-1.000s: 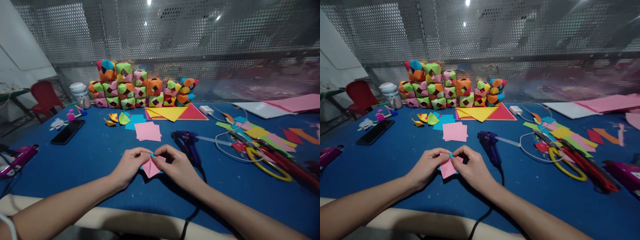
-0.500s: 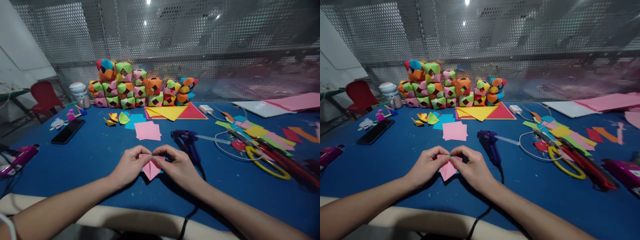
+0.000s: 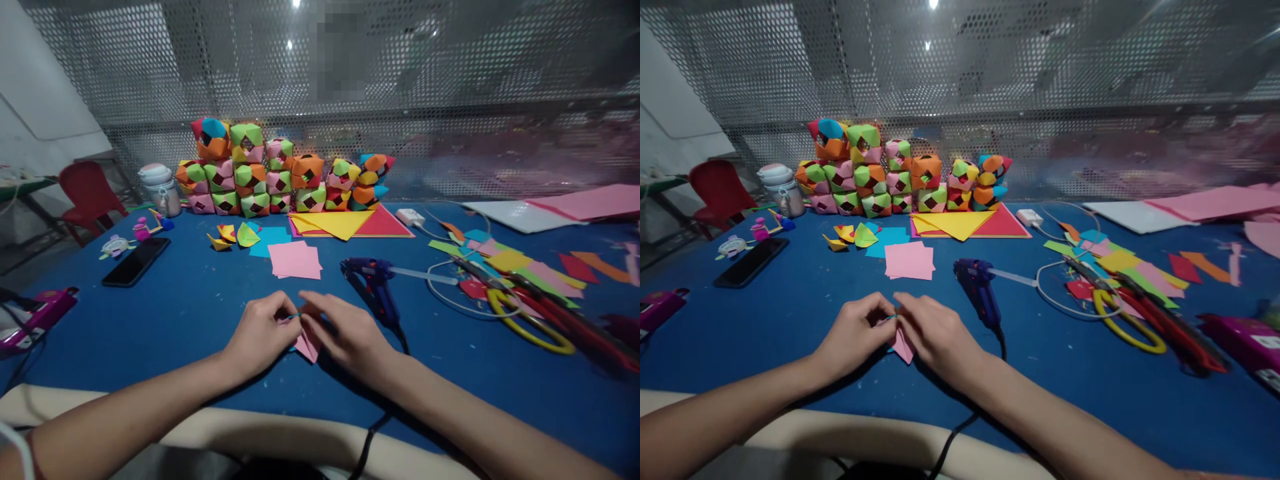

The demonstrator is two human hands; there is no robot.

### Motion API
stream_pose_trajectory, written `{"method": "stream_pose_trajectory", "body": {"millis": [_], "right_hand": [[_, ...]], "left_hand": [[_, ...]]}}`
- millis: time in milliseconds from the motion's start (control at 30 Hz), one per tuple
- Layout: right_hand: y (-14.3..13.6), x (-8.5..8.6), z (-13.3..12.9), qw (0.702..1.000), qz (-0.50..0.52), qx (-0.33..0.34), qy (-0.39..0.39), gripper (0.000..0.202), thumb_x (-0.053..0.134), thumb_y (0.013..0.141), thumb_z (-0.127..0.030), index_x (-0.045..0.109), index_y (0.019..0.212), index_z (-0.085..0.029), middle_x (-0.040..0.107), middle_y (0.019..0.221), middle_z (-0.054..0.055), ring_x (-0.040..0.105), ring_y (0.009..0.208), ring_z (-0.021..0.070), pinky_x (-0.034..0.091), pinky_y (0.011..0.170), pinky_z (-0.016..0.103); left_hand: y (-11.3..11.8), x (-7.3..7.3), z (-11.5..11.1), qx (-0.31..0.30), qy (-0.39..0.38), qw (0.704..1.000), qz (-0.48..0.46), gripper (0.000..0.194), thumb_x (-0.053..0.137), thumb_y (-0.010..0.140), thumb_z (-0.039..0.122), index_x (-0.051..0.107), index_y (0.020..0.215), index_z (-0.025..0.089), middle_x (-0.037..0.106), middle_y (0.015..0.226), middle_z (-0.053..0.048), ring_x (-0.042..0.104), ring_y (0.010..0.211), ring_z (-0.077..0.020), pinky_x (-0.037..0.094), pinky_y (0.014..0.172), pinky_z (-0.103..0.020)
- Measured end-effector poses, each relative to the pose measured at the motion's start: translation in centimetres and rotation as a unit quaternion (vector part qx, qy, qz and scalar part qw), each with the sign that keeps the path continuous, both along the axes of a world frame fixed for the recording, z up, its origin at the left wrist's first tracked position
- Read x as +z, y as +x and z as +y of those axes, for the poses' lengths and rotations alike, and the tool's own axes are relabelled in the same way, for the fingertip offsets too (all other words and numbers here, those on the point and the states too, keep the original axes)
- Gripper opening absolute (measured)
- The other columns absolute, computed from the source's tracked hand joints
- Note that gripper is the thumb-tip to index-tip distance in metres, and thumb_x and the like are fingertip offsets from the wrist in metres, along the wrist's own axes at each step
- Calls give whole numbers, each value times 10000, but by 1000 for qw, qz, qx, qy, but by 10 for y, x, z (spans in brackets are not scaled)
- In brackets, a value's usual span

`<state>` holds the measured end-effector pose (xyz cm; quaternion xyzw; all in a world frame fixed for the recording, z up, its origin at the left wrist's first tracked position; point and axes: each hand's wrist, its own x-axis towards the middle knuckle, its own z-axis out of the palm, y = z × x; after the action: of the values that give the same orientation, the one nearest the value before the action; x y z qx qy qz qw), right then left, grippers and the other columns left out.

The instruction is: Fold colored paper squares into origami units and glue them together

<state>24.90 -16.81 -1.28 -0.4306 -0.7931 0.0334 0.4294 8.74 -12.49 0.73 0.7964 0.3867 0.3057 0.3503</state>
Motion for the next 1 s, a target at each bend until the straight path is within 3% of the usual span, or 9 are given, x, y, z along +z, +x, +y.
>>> {"method": "stream_pose_trajectory", "body": {"millis": [133,267,367,600,733,800,1000], "right_hand": [[-2,9,0,984,148,-50,-89,418,520,838,-268,424,1237,-186,603,1132,111,599,967,195,497,817,350],[-4,12,1,967,160,-65,-188,214,523,828,-319,563,968,-163,656,832,52,610,729,159,496,661,287],[-5,11,3,971,132,-79,-185,160,493,837,-282,583,777,-163,595,640,5,533,577,124,428,554,247],[1,5,9,976,112,-88,-166,203,464,831,-219,552,654,-175,560,564,-16,482,516,109,371,515,233],[2,4,7,970,114,-83,-197,202,479,817,-229,563,644,-170,554,548,-19,472,499,106,364,501,227],[2,3,7,966,121,-81,-214,203,488,815,-249,580,654,-166,560,552,-16,470,501,106,363,496,223],[1,4,7,959,143,-85,-228,255,510,812,-315,588,629,-155,551,541,-15,464,504,104,359,479,217]], "left_hand": [[3,-1,5,77,-77,989,-100,116,567,705,228,496,646,157,512,594,41,441,544,-85,349,520,-202],[6,-2,10,114,-126,972,-164,140,582,646,183,448,611,161,517,633,37,460,568,-86,360,529,-202],[6,-3,9,94,-163,966,-180,147,560,626,142,421,581,158,541,693,20,488,618,-93,372,555,-205],[9,-3,3,52,-237,957,-157,117,524,613,87,440,642,165,454,599,62,432,559,-72,319,515,-183],[10,-3,4,23,-268,946,-180,204,538,660,115,553,861,149,591,788,-1,528,703,-106,405,632,-212],[9,-4,6,-12,-275,947,-165,177,520,728,182,604,878,137,619,825,-28,545,737,-122,421,662,-227],[5,0,8,-60,-283,953,-91,238,448,811,243,645,896,138,604,680,-7,559,523,-99,408,510,-202]]}}
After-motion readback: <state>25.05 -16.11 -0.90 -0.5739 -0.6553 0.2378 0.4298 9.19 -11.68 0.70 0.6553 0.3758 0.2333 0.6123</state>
